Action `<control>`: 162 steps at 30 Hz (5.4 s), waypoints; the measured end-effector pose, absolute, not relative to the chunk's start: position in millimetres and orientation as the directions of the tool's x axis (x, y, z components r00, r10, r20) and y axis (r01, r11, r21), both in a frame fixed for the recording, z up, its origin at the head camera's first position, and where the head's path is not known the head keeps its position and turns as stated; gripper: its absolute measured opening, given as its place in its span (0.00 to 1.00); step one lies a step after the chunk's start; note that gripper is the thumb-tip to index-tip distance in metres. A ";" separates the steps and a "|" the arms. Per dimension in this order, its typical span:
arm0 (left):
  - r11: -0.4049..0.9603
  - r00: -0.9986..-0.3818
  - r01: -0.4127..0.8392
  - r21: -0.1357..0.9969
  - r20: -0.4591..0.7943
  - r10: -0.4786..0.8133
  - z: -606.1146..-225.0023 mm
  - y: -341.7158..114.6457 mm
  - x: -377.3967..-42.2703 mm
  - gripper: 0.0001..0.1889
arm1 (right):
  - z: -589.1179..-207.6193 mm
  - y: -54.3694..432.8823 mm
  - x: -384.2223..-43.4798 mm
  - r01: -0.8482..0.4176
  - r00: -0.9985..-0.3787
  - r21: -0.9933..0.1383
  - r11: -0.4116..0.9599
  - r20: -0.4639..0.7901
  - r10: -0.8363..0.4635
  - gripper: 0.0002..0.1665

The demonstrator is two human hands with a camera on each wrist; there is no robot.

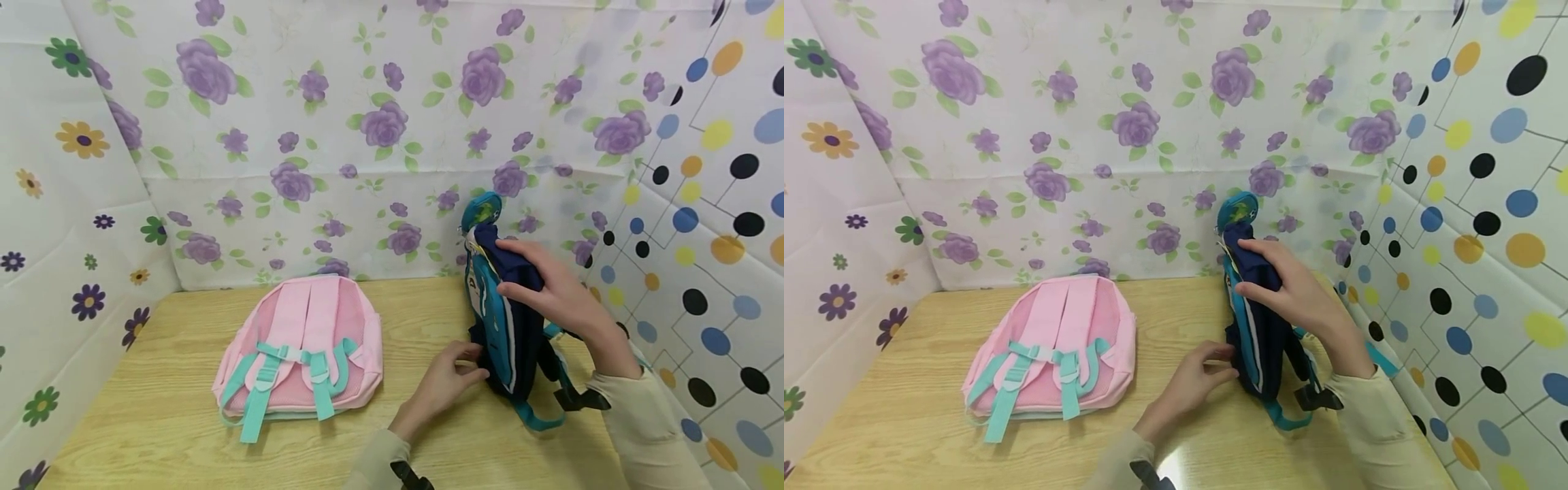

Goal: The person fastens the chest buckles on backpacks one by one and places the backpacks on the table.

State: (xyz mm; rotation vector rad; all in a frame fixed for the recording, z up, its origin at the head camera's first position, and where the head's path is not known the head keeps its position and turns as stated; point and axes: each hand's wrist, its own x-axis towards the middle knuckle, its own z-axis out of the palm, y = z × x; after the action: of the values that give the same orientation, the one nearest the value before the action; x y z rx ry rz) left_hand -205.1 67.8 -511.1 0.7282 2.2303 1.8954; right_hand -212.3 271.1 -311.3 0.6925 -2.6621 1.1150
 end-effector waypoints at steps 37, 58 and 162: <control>0.142 -0.825 0.530 0.836 0.469 0.315 -393.8 -12.3 -208.9 0.17 | -325.2 243.2 -209.9 -0.634 -0.771 -0.537 0.556 0.385 -0.508 0.51; 0.035 -0.863 0.410 0.912 0.375 0.338 -374.8 -35.0 -210.0 0.16 | -331.7 224.8 -206.4 -0.677 -0.734 -0.512 0.528 0.420 -0.533 0.50; 0.713 -0.912 0.401 0.575 0.177 0.370 -434.6 -52.9 -203.0 0.18 | -430.2 292.5 -207.8 -0.602 -0.795 -0.542 0.586 0.342 -0.501 0.24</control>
State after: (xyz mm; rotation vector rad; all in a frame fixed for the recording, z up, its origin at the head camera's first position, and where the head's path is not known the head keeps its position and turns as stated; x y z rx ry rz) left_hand -203.0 -52.9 -434.6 0.6651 2.9525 1.0104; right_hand -207.8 292.5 -430.2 0.9315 -2.6592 0.9956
